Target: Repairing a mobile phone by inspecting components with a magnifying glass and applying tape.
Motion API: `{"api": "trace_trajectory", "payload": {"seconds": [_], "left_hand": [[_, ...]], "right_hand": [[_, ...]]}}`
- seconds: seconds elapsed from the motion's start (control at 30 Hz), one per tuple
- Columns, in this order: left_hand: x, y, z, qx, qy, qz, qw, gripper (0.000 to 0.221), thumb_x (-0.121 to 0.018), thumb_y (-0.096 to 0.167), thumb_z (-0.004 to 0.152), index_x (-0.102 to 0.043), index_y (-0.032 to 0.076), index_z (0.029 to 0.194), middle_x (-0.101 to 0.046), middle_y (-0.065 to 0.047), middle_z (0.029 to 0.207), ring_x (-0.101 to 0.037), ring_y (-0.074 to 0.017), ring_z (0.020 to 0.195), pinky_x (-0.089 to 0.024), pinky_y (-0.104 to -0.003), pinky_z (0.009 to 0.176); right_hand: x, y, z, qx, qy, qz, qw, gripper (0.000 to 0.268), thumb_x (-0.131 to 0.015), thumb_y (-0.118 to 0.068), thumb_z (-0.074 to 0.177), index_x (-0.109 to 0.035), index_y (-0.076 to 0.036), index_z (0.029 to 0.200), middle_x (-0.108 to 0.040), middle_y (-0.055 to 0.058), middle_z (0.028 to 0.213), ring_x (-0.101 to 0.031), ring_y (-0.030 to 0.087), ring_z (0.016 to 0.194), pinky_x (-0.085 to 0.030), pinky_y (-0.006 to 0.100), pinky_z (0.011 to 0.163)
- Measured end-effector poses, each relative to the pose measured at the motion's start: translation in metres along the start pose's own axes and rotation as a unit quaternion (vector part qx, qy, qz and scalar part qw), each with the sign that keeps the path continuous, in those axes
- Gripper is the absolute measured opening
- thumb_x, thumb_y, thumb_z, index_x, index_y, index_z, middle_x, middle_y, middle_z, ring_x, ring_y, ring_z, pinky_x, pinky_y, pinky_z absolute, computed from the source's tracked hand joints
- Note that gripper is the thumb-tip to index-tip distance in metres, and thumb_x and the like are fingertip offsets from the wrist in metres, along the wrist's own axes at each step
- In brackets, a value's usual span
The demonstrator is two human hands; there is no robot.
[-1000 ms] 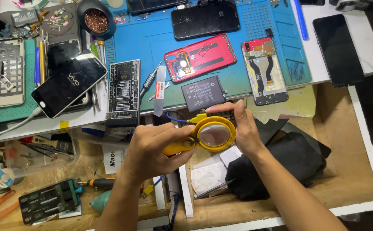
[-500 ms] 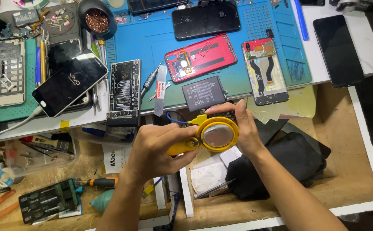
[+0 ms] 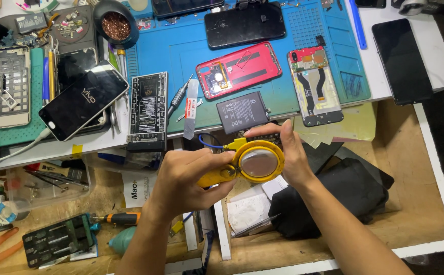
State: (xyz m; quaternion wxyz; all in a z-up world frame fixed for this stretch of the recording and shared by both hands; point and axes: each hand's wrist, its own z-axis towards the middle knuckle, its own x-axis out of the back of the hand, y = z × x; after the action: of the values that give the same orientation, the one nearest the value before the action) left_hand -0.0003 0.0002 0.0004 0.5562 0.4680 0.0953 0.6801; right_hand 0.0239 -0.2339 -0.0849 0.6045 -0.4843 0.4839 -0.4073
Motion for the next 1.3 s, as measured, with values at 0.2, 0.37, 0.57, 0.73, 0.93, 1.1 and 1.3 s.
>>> {"api": "trace_trajectory", "payload": {"seconds": [0.2, 0.37, 0.57, 0.73, 0.93, 1.1, 1.3], "left_hand": [[-0.001, -0.001, -0.003, -0.003, 0.011, -0.003, 1.0, 0.035, -0.085, 0.007, 0.07, -0.076, 0.012, 0.104, -0.062, -0.004, 0.062, -0.065, -0.0274, 0.051, -0.054, -0.031, 0.052], [0.001, 0.004, -0.001, -0.007, 0.013, -0.001, 1.0, 0.035, -0.085, 0.008, 0.07, -0.077, 0.012, 0.104, -0.059, -0.004, 0.06, -0.06, -0.0267, 0.045, -0.051, -0.031, 0.049], [0.002, 0.005, -0.001, -0.009, 0.014, 0.001, 1.0, 0.036, -0.087, 0.009, 0.068, -0.078, 0.012, 0.103, -0.06, -0.004, 0.058, -0.058, -0.025, 0.042, -0.05, -0.03, 0.046], [0.002, 0.003, -0.001, -0.019, 0.021, 0.006, 1.0, 0.034, -0.086, 0.01, 0.069, -0.078, 0.012, 0.102, -0.058, -0.003, 0.058, -0.055, -0.0249, 0.041, -0.049, -0.03, 0.046], [0.002, 0.004, 0.0, -0.018, 0.027, -0.006, 0.999, 0.033, -0.086, 0.01, 0.07, -0.079, 0.012, 0.102, -0.059, -0.002, 0.058, -0.054, -0.0224, 0.04, -0.048, -0.028, 0.045], [0.002, 0.006, 0.001, -0.016, 0.029, -0.005, 0.999, 0.032, -0.087, 0.01, 0.07, -0.079, 0.011, 0.101, -0.059, -0.002, 0.058, -0.053, -0.0218, 0.039, -0.048, -0.028, 0.045], [0.008, 0.004, -0.004, -0.038, -0.028, 0.036, 0.998, 0.033, -0.087, 0.02, 0.084, -0.069, 0.011, 0.111, -0.055, -0.001, 0.064, -0.048, -0.0173, 0.05, -0.035, -0.032, 0.047]], "right_hand": [[0.0, 0.0, -0.001, 0.001, 0.005, -0.003, 1.0, 0.082, -0.017, -0.055, 0.11, -0.076, 0.002, 0.109, -0.076, 0.015, 0.093, -0.073, 0.016, 0.083, -0.061, 0.029, 0.079], [0.002, 0.004, -0.001, 0.005, -0.002, -0.006, 1.0, 0.081, -0.018, -0.054, 0.11, -0.076, 0.002, 0.11, -0.076, 0.016, 0.091, -0.074, 0.016, 0.077, -0.061, 0.027, 0.071], [0.001, 0.003, -0.004, 0.002, 0.002, -0.004, 1.0, 0.081, -0.02, -0.056, 0.109, -0.077, 0.002, 0.108, -0.077, 0.015, 0.087, -0.074, 0.014, 0.073, -0.062, 0.025, 0.065], [0.0, 0.005, -0.004, 0.002, 0.009, -0.002, 1.0, 0.081, -0.021, -0.057, 0.108, -0.077, 0.003, 0.107, -0.077, 0.016, 0.086, -0.075, 0.015, 0.071, -0.061, 0.024, 0.063], [0.0, 0.006, -0.006, 0.01, 0.012, 0.01, 1.0, 0.082, -0.024, -0.057, 0.108, -0.077, 0.005, 0.105, -0.077, 0.018, 0.082, -0.074, 0.016, 0.067, -0.061, 0.024, 0.06], [-0.001, 0.006, -0.008, 0.009, 0.017, 0.016, 1.0, 0.082, -0.025, -0.058, 0.108, -0.076, 0.005, 0.105, -0.077, 0.019, 0.08, -0.074, 0.016, 0.066, -0.061, 0.024, 0.059], [-0.007, -0.017, -0.013, -0.035, 0.015, -0.041, 0.998, 0.082, -0.028, -0.067, 0.102, -0.077, -0.002, 0.104, -0.076, 0.016, 0.109, -0.074, 0.025, 0.1, -0.058, 0.034, 0.088]]}}
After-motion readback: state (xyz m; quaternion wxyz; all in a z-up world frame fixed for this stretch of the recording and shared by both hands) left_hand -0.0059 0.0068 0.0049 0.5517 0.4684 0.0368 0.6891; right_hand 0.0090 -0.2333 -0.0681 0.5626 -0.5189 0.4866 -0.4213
